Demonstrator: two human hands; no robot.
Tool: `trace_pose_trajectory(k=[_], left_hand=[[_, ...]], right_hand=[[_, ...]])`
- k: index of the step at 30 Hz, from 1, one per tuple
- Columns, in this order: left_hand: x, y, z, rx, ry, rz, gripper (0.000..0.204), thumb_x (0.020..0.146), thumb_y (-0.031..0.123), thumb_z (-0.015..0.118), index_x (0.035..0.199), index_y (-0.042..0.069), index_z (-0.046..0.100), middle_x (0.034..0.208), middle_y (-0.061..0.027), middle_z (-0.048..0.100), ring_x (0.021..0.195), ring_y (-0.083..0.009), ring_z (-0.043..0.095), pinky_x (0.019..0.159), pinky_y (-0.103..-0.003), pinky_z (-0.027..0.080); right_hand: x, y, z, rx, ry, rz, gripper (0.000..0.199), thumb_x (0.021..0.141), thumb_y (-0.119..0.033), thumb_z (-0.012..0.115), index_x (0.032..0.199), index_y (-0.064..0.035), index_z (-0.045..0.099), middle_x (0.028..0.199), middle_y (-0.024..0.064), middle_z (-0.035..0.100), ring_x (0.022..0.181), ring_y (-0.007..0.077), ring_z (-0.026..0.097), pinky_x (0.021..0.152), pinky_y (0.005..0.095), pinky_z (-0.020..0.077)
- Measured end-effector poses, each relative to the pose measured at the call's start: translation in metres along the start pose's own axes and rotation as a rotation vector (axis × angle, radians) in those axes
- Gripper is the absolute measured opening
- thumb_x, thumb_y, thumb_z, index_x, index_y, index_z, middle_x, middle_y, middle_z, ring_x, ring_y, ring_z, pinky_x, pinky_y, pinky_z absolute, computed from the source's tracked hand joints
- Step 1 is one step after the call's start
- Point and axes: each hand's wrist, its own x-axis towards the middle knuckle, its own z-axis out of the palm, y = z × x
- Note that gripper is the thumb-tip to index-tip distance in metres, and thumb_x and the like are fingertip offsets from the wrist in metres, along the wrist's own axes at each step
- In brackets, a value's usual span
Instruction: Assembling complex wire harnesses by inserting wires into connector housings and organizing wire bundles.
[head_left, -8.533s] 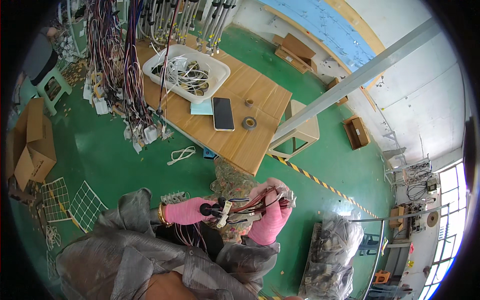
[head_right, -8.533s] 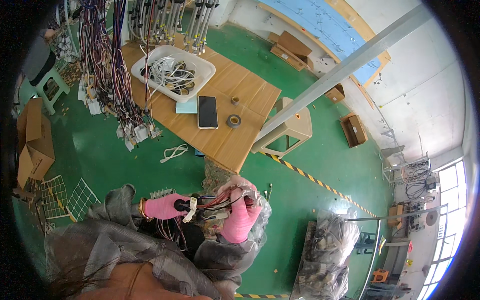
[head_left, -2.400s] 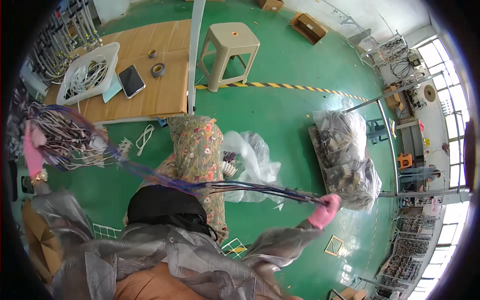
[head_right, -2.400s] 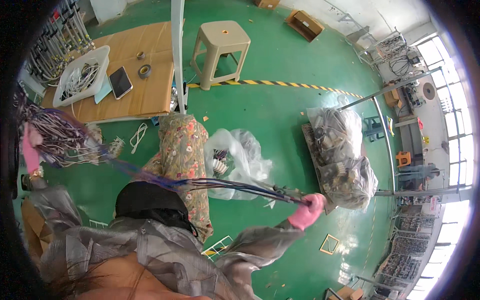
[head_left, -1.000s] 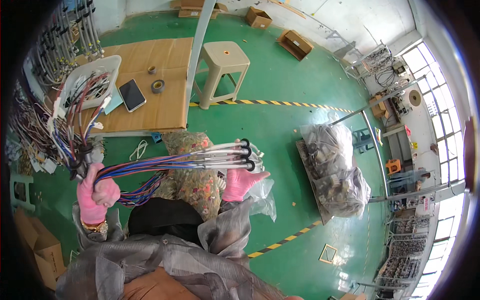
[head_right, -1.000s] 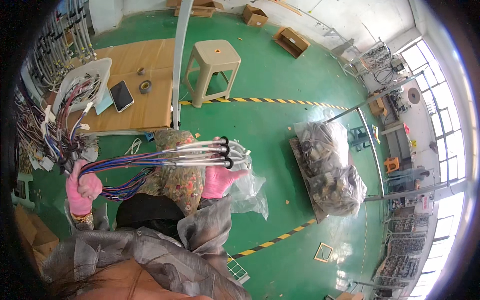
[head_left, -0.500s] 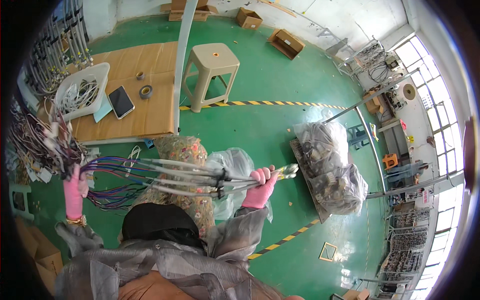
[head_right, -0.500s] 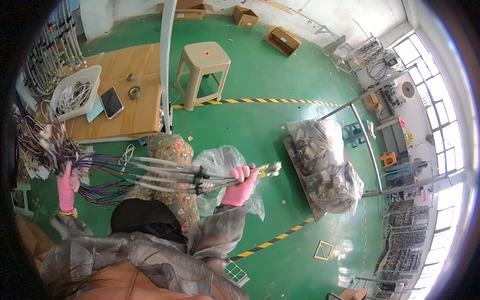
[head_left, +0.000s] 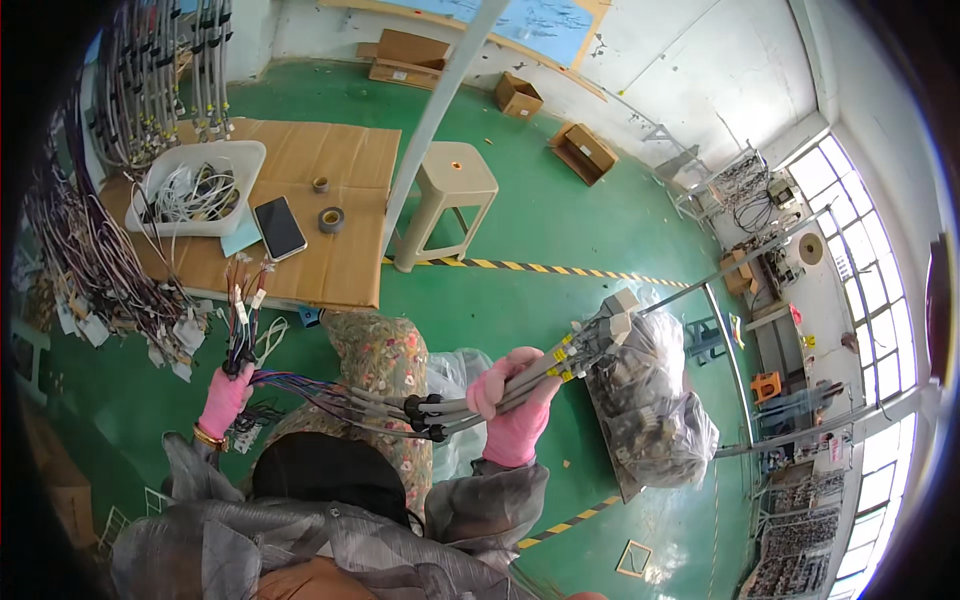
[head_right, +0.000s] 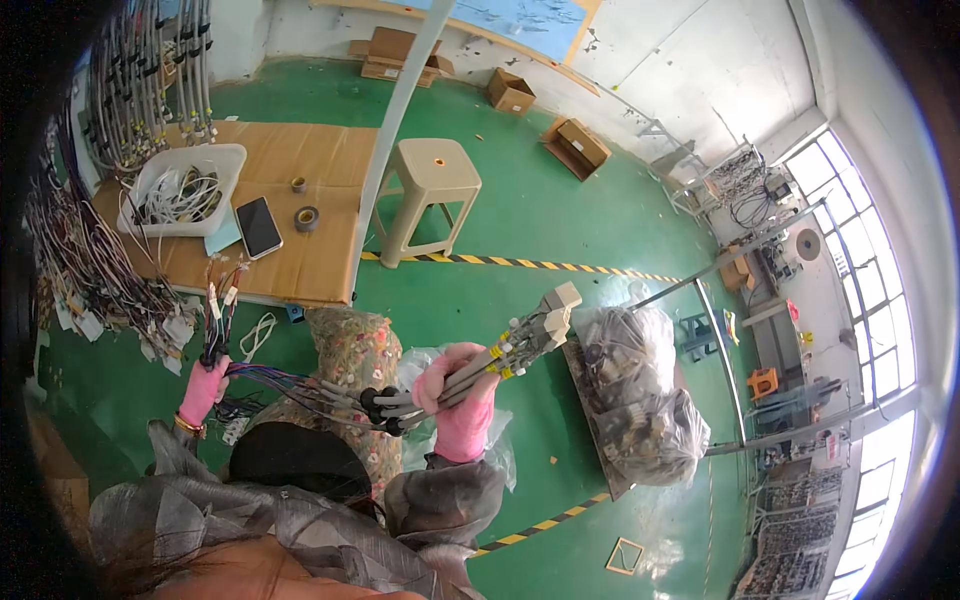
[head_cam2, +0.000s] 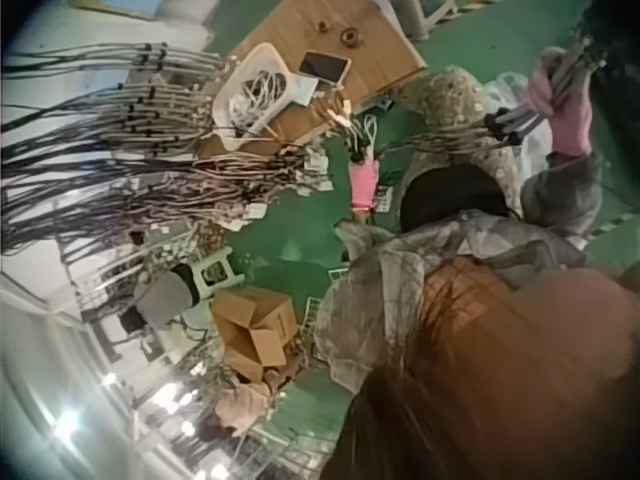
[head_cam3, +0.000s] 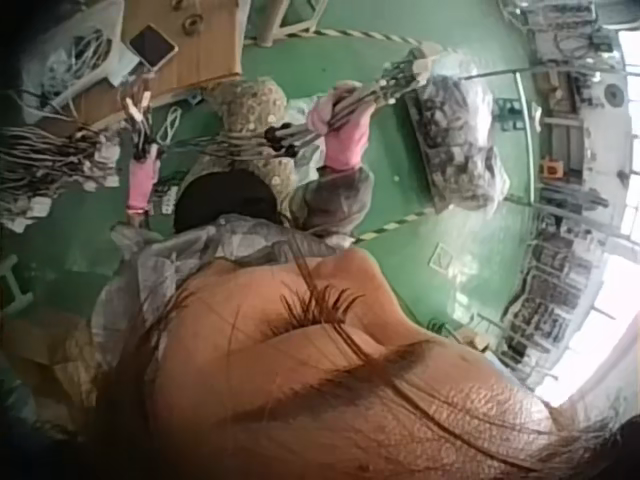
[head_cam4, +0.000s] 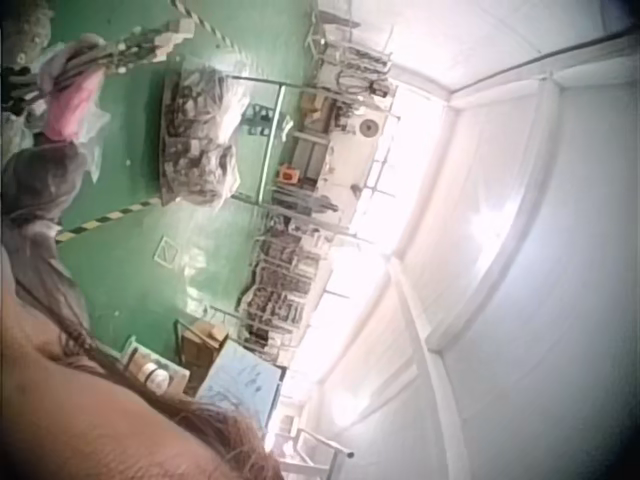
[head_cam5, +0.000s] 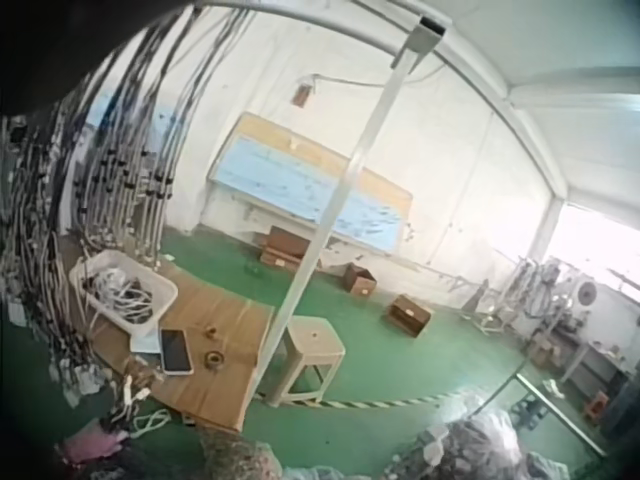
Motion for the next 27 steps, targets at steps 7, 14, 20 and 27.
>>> trace_pose_trajectory(k=[7, 14, 20, 27], left_hand=[[-0.017, 0.005, 0.005, -0.135, -0.003, 0.03, 0.023, 0.096, 0.027, 0.057, 0.089, 0.005, 0.054, 0.054, 0.0013, 0.049, 0.038, -0.0052, 0.036, 0.034, -0.022, 0.026], [-0.031, 0.012, 0.008, -0.115, -0.046, 0.047, 0.023, 0.095, 0.025, 0.059, 0.084, 0.005, 0.055, 0.051, 0.0015, 0.045, 0.037, -0.0073, 0.036, 0.034, -0.024, 0.027], [-0.034, 0.007, 0.009, -0.026, -0.02, 0.038, 0.026, 0.094, 0.028, 0.06, 0.083, 0.004, 0.057, 0.051, 0.0005, 0.047, 0.037, -0.0082, 0.04, 0.036, -0.025, 0.029], [-0.037, 0.002, 0.009, 0.097, -0.027, 0.066, 0.026, 0.093, 0.025, 0.062, 0.083, 0.001, 0.058, 0.055, -0.0006, 0.051, 0.042, -0.0093, 0.045, 0.042, -0.028, 0.036]], right_hand=[[0.006, 0.012, 0.027, -0.028, 0.02, 0.002, 0.054, 0.098, -0.057, 0.035, 0.112, -0.008, 0.052, 0.06, 0.0012, 0.042, 0.041, 0.0115, 0.034, 0.045, 0.0301, 0.0325], [0.006, 0.012, 0.033, 0.027, -0.004, 0.101, 0.05, 0.099, -0.057, 0.03, 0.091, -0.0098, 0.045, 0.049, -0.0038, 0.028, 0.035, 0.0078, 0.022, 0.037, 0.0267, 0.0253], [0.008, 0.007, 0.036, 0.279, -0.142, 0.191, 0.049, 0.099, -0.056, 0.03, 0.087, -0.0096, 0.04, 0.046, -0.0061, 0.024, 0.033, 0.0059, 0.019, 0.035, 0.0256, 0.0218], [0.002, 0.007, 0.056, -0.272, 0.227, 0.185, 0.019, 0.098, -0.02, 0.043, 0.092, -0.0035, 0.05, 0.055, 0.0012, 0.041, 0.044, 0.0106, 0.037, 0.043, 0.0285, 0.0323]])
